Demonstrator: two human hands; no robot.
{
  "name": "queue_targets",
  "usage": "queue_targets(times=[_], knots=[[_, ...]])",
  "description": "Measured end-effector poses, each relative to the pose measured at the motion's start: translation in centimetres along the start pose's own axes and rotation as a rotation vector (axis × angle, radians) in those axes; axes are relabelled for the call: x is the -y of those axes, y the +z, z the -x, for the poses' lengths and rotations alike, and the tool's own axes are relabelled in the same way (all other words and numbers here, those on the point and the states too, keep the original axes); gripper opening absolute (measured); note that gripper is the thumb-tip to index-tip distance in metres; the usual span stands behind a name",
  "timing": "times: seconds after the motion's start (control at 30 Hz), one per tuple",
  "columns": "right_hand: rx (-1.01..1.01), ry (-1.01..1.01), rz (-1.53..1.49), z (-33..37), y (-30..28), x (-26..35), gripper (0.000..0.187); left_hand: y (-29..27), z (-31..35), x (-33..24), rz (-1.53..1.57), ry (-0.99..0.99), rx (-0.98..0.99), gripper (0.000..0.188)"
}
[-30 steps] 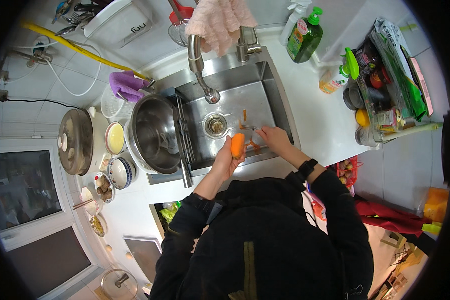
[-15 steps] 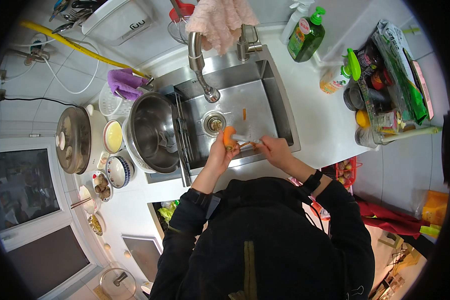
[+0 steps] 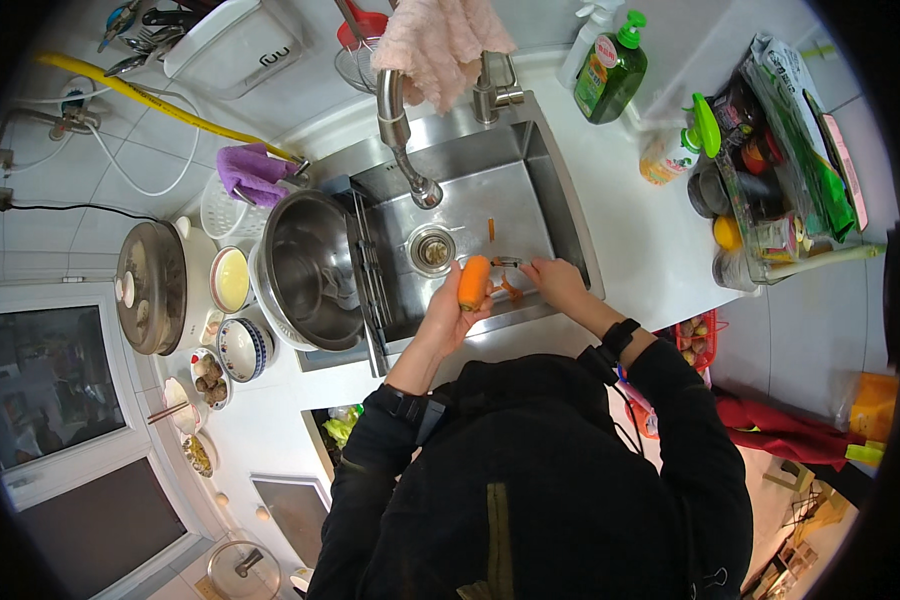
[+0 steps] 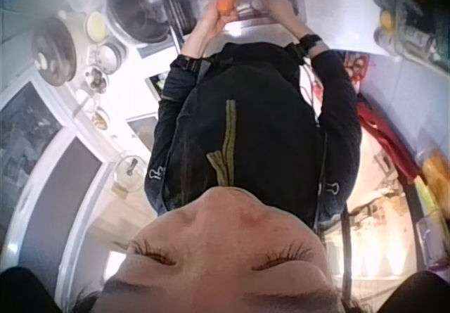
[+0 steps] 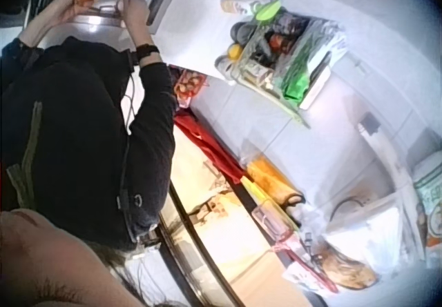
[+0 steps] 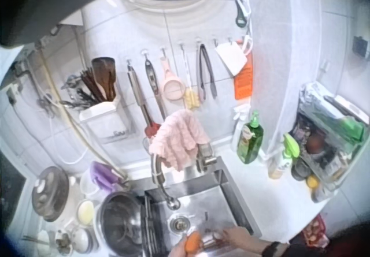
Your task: The person rinses a pot, pours water into it, and then retrieves a carrot. They peel the carrot over the sink, wash it, and grate it into a bowl using a handheld grater.
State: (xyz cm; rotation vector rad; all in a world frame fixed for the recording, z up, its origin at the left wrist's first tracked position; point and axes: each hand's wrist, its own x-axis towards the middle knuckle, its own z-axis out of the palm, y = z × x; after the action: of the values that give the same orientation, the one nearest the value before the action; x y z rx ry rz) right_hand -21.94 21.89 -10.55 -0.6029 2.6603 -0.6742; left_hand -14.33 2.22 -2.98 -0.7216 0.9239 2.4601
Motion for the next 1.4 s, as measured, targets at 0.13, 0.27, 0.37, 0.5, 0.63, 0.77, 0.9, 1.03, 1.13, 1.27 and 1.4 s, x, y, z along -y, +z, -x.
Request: queue_targets(times=[0.13,0.27,0.37,0.5,0.63,0.77,0.9,1.03,1.13,1.27,1.4], knots=[[-0.042,0.033,-0.032,0.8,0.0,-0.5,0.037,-0.6,-0.2,-0.8,0.045,-0.024,-0.04,0.052],[-0.082,-0.061,0.132,1.4,-0.2,-1.0,0.031,-1.0,-0.8,-0.6,0.126,-0.031,-0.039,0.044],[-0.357,-0.261,0.163,1.6,0.3,-2.1,0.028,-1.1,-1.0,-0.4,0.118,-0.035,-0.023,0.043],[-0.268,-0.195,0.155,2.0,1.0,-3.1,0.025,-1.5,-0.8,-0.6,0.088,-0.049,0.011,0.046],[-0.138,-0.037,-0.037,3.0,0.1,-2.1,0.023,-2.0,-0.6,-0.5,0.136,-0.073,0.024,0.047],[-0.104,-0.203,-0.395,4.7,-2.1,0.8,0.017,-1.7,-1.1,0.0,0.126,-0.006,-0.111,0.048],[-0.199,-0.371,-0.504,4.6,-2.5,4.1,0.018,-0.9,-1.5,0.5,0.113,-0.003,-0.148,0.047],[-0.215,-0.332,-0.421,4.1,-2.0,4.6,0.021,-0.4,-1.4,0.9,0.147,0.022,-0.128,0.045],[-0.24,-0.262,-0.273,2.8,-1.3,3.3,0.028,0.1,-0.9,1.2,0.08,0.001,-0.144,0.045],[-0.154,-0.019,-0.079,0.8,-0.9,1.0,0.037,0.4,0.0,0.7,0.068,-0.056,0.146,0.047],[-0.124,0.056,-0.164,1.5,-1.4,0.8,0.036,0.0,0.0,-0.5,0.094,0.006,0.034,0.05]])
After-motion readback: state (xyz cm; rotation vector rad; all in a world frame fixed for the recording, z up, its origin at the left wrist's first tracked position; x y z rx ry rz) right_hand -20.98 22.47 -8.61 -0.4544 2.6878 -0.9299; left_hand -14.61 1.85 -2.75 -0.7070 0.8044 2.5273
